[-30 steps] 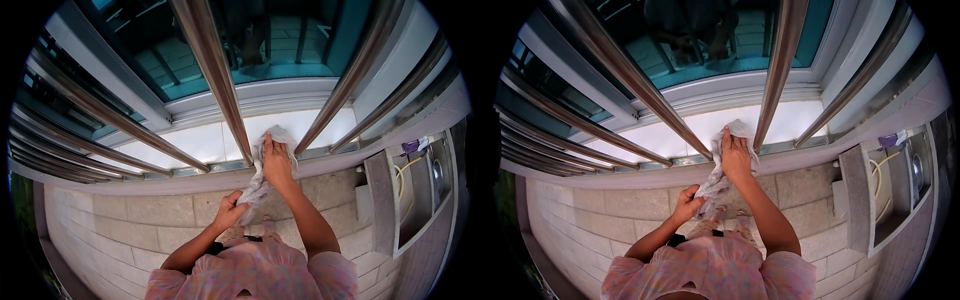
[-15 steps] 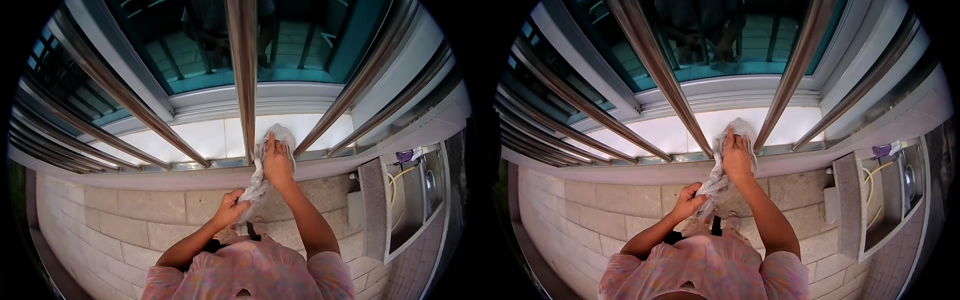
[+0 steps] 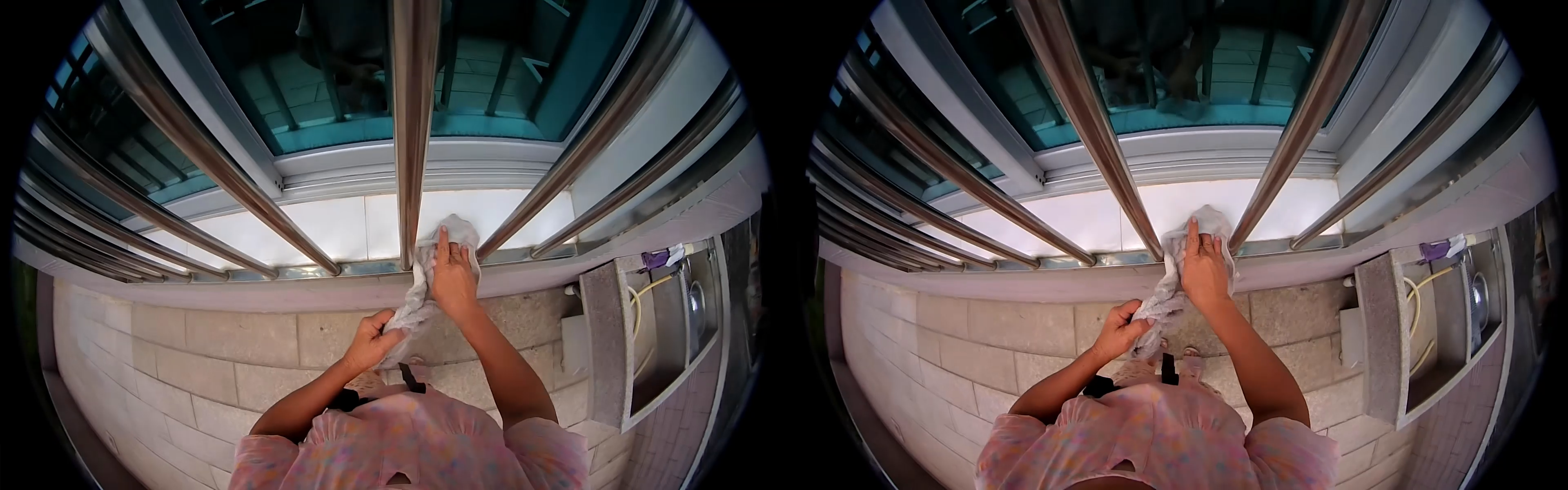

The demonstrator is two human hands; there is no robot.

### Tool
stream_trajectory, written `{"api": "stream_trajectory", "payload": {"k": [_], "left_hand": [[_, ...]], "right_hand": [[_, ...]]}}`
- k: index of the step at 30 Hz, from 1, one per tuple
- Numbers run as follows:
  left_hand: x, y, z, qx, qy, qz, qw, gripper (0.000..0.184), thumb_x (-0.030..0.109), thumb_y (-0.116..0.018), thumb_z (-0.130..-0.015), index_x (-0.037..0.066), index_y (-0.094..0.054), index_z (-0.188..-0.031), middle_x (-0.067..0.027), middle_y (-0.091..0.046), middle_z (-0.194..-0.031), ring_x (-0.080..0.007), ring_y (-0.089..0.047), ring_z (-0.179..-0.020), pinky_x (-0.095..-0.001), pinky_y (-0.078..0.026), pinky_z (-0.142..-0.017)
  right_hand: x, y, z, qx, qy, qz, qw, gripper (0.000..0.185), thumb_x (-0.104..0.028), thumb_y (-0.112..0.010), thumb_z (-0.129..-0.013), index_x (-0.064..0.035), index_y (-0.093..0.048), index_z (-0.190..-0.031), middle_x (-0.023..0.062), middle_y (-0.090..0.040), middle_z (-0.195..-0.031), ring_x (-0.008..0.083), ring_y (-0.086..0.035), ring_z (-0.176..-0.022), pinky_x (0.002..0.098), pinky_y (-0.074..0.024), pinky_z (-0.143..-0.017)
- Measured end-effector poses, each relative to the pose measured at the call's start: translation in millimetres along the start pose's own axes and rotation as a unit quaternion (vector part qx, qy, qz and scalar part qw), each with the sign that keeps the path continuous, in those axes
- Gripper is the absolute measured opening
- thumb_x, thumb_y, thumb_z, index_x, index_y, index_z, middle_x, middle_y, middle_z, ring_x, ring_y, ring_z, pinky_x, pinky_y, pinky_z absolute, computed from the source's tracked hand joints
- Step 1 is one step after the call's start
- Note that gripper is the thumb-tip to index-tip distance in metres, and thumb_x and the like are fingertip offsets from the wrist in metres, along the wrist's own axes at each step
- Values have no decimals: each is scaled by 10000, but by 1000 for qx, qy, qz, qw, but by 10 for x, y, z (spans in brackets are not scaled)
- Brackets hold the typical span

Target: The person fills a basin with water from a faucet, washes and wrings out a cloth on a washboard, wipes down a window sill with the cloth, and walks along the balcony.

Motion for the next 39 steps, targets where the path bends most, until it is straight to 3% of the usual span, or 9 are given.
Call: {"api": "stream_trajectory", "payload": {"k": [14, 19, 22, 26, 28, 30, 34, 36, 39], "left_hand": [[-179, 49, 50, 2, 14, 22, 1000, 126, 72, -561, -769, -11, -557, -865, 16, -529, -735, -48, -437, -674, -206, -386, -598], [-260, -1, -7, 0, 51, 10, 999, 130, 71, -557, -773, -8, -555, -877, 25, -526, -746, -44, -434, -704, -200, -388, -635], [-72, -56, -96, 15, 26, 20, 999, 119, 76, -557, -774, -8, -553, -859, 25, -525, -745, -43, -426, -700, -201, -383, -634], [-67, -22, -21, 1, 18, -33, 999, 132, 82, -555, -775, -7, -563, -871, 16, -537, -757, -53, -438, -711, -211, -388, -646], [-114, 42, 87, 0, 36, -46, 998, 138, 86, -557, -773, -7, -564, -875, 12, -541, -762, -59, -445, -712, -215, -391, -650], [-175, 157, 224, 31, 62, -77, 995, 143, 95, -570, -761, -8, -567, -860, 2, -546, -757, -69, -457, -712, -219, -392, -649], [-208, 325, 497, 62, 79, -100, 990, 137, 104, -591, -731, -10, -567, -803, 1, -537, -704, -74, -459, -671, -224, -391, -615], [-237, 381, 645, 84, 65, -100, 989, 120, 96, -590, -721, -5, -567, -781, 10, -526, -680, -72, -455, -650, -224, -387, -591], [-253, 495, 919, 171, 84, -79, 979, 107, 76, -587, -696, -1, -572, -768, 16, -523, -662, -63, -448, -614, -218, -376, -547]], "right_hand": [[-98, -35, 107, -41, -20, -14, 999, 584, -62, -404, -828, 38, -108, -1322, 249, -495, -1059, 360, -455, -1042, 429, -247, -989], [-24, 75, -419, -52, -36, 6, 998, 595, -66, -413, -823, -16, -119, -1338, 208, -576, -839, 343, -537, -835, 444, -245, -986], [-31, -4, -580, -36, -18, 19, 999, 688, 23, -435, -731, -14, -122, -1342, 190, -581, -821, 297, -520, -891, 421, -280, -964], [-108, 130, -12, 21, 79, -112, 990, 510, -66, -464, -789, 8, -304, -1268, 198, -574, -944, 354, -523, -878, 446, -245, -982], [-70, 150, 391, 66, 77, -166, 981, 421, -45, -503, -765, 28, -425, -1173, 183, -557, -1040, 268, -553, -902, 397, -329, -934], [140, 2, 778, -17, -189, -414, 890, 351, -25, -513, -766, 47, -472, -1108, 164, -551, -1082, 168, -555, -899, 325, -409, -838], [445, -512, 1387, 71, -284, -549, 783, 355, -35, -518, -776, 65, -465, -1113, 109, -611, -967, 146, -567, -887, 268, -443, -740], [478, -766, 1659, 26, -449, -663, 599, 360, -45, -536, -766, 41, -468, -1109, 107, -583, -1029, 130, -553, -818, 285, -446, -678], [378, -939, 1822, -119, -463, -665, 574, 328, -110, -547, -776, -9, -491, -1083, 79, -593, -1000, 132, -559, -829, 282, -443, -643]]}}
Point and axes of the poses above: each hand's wrist, its own z-axis away from the middle knuckle, its own y-axis out of the back of the hand, x = y × z, the point moved 6 cm from there along -z, towards the middle knuckle
